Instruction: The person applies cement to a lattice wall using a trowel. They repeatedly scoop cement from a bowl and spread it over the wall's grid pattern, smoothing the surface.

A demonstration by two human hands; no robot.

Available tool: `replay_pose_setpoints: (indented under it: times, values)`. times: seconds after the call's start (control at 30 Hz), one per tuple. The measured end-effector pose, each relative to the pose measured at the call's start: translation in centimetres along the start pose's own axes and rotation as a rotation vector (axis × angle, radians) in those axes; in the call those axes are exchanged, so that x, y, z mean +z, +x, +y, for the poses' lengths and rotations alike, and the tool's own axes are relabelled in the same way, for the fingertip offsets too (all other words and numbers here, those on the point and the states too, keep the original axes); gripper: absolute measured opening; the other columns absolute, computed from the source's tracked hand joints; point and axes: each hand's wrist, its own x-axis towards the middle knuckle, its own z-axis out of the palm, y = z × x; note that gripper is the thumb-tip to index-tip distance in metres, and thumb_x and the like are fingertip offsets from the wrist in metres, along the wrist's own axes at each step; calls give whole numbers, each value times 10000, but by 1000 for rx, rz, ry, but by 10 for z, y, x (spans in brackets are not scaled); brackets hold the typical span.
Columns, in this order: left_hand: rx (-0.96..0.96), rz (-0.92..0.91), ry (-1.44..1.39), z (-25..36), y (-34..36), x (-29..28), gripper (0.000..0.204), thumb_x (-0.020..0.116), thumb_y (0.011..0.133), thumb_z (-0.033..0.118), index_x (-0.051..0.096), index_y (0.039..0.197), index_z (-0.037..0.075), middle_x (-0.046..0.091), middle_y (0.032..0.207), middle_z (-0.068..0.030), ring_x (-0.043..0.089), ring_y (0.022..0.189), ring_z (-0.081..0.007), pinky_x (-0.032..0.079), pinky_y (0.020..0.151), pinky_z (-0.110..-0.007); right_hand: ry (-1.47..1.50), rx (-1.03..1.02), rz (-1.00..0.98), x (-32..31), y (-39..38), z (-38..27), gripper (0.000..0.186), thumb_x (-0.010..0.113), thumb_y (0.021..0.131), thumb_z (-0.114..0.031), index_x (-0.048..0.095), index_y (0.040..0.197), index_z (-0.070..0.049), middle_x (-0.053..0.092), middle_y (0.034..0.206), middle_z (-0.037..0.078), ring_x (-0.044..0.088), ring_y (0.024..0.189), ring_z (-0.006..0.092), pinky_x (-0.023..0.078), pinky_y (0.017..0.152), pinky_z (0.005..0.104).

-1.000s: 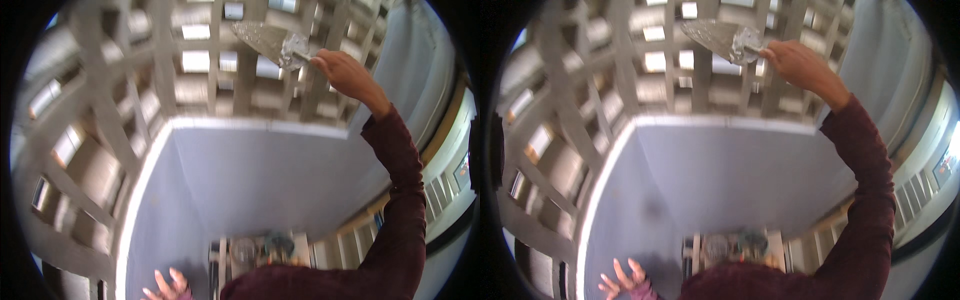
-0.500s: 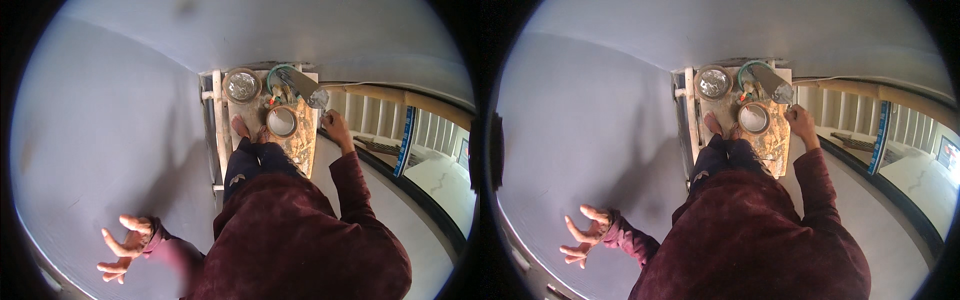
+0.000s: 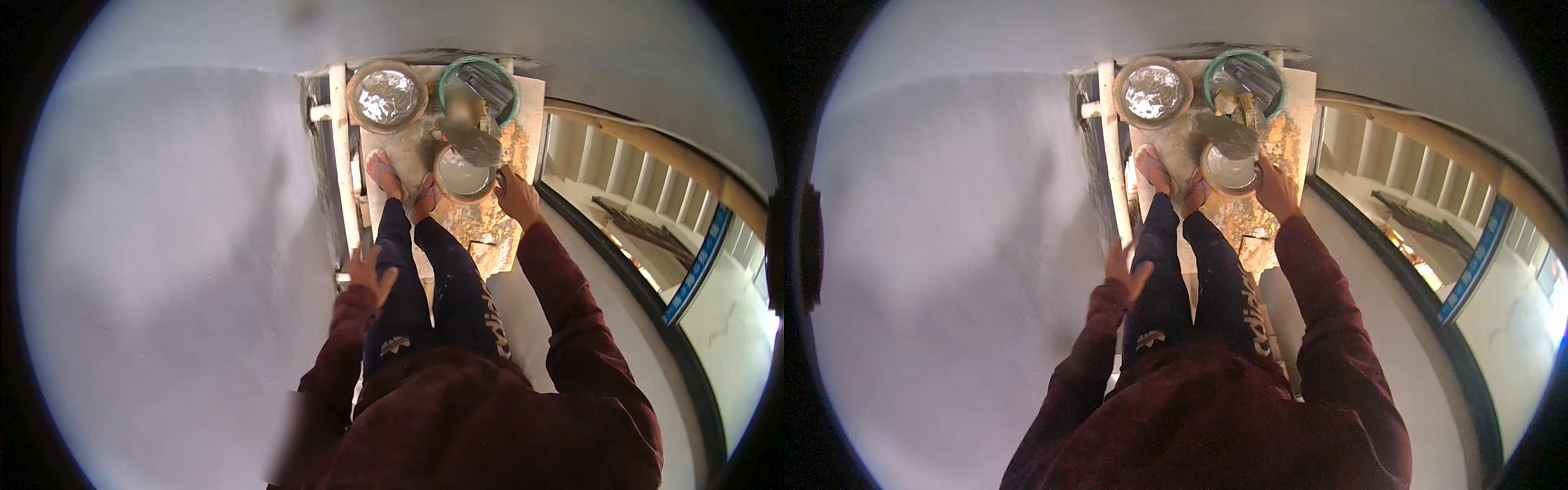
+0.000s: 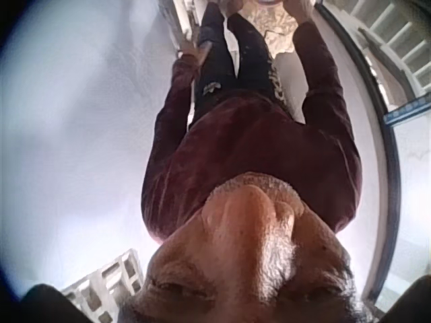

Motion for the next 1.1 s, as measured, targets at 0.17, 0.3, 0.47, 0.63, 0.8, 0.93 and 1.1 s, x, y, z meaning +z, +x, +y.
replay_pose_setpoints:
  times: [0.17, 0.3, 0.47, 0.63, 0.8, 0.93, 1.1]
  values:
    - [-249, -358, 219, 47, 18, 43, 714, 669, 711, 464, 425, 1330, 206, 260, 1477, -62, 200, 1359, -377, 252, 1070, -516, -288, -219, -125, 34, 99, -38, 276, 574, 822, -241, 503, 1069, -141, 647, 801, 154, 636, 780, 359, 481, 650, 494]
    - [-273, -250, 82, 11, 50, 85, 622, 635, 731, 430, 486, 1280, 177, 322, 1449, -71, 229, 1361, -321, 215, 1086, -513, -562, -354, -158, 72, 181, -71, 252, 543, 833, -234, 529, 1062, -130, 646, 829, 155, 646, 777, 354, 497, 659, 487]
    - [-269, -145, -14, 1, 73, 97, 560, 600, 758, 453, 547, 1212, 129, 391, 1402, -83, 269, 1346, -307, 198, 1091, -514, -745, -432, -94, 105, 244, -108, 268, 499, 866, -198, 551, 1120, -129, 646, 922, 162, 657, 828, 332, 527, 694, 446]
    - [-271, -135, -61, -6, 72, 100, 536, 607, 762, 447, 563, 1185, 121, 397, 1392, -97, 277, 1340, -313, 207, 1082, -527, -788, -317, -159, 110, 270, -137, 282, 538, 873, -246, 560, 1133, -139, 644, 983, 163, 651, 896, 321, 530, 733, 432]
    - [-263, -130, -160, -7, 73, 104, 543, 628, 757, 438, 557, 1190, 118, 376, 1405, -107, 255, 1352, -310, 193, 1097, -497, -796, -315, -102, 132, 282, -127, 294, 553, 857, -242, 553, 1133, -139, 617, 1061, 176, 642, 924, 336, 526, 748, 445]
    - [-291, -226, -185, -2, 72, 95, 572, 611, 777, 452, 534, 1226, 107, 339, 1436, -117, 216, 1375, -297, 161, 1125, -448, -702, -399, -124, 139, 263, -114, 278, 550, 855, -230, 554, 1120, -146, 610, 1055, 178, 638, 907, 357, 526, 734, 457]
    - [-276, -202, -180, -4, 76, 100, 560, 608, 774, 466, 545, 1209, 120, 361, 1419, -105, 233, 1366, -293, 164, 1115, -468, -715, -275, -56, 146, 274, -115, 277, 569, 844, -223, 552, 1109, -145, 619, 1045, 176, 648, 865, 358, 530, 699, 461]
